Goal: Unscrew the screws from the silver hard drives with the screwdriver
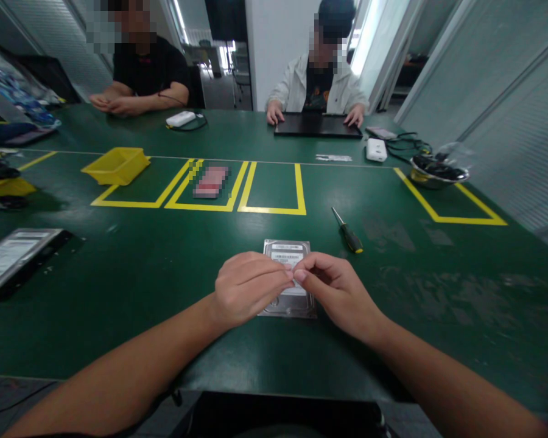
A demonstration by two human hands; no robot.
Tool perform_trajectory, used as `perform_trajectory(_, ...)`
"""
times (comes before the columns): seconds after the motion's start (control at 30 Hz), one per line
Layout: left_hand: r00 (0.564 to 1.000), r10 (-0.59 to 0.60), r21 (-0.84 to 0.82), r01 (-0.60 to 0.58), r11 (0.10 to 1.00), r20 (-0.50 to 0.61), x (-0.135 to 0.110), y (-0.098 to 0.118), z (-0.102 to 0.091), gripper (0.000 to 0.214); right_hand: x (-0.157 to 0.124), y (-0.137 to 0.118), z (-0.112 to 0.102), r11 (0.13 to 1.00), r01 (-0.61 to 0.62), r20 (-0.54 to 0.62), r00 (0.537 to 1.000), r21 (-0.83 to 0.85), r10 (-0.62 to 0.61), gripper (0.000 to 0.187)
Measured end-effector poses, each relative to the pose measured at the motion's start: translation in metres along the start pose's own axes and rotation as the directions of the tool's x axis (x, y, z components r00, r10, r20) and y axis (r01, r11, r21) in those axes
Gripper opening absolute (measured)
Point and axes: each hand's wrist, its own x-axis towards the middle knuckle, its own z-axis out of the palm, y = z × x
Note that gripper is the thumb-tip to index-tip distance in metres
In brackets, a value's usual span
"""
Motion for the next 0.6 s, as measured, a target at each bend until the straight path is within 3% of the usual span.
perform_trajectory(0.27,0.999,-0.009,0.096,0.006,0.995,0.031,-0.0010,0.0024,-0.0049,0.014,-0.0024,0.0002,0.0071,0.998,-0.010,-0.029,0.999,0.068,0.012,0.020)
perform_trajectory(0.47,1.000,-0.002,0.064,0.001,0.998,0.018,-0.0001,-0.0001,-0.0001,0.008,-0.0042,0.0006,0.0018,0.973,0.114,-0.029,0.992,-0.200,-0.122,0.017)
perform_trajectory(0.6,0.999,-0.020,0.015,0.019,1.000,0.039,-0.0009,-0.0016,0.0043,0.007,-0.0054,0.0019,-0.0018,0.950,0.122,-0.014,0.991,-0.289,-0.132,0.017)
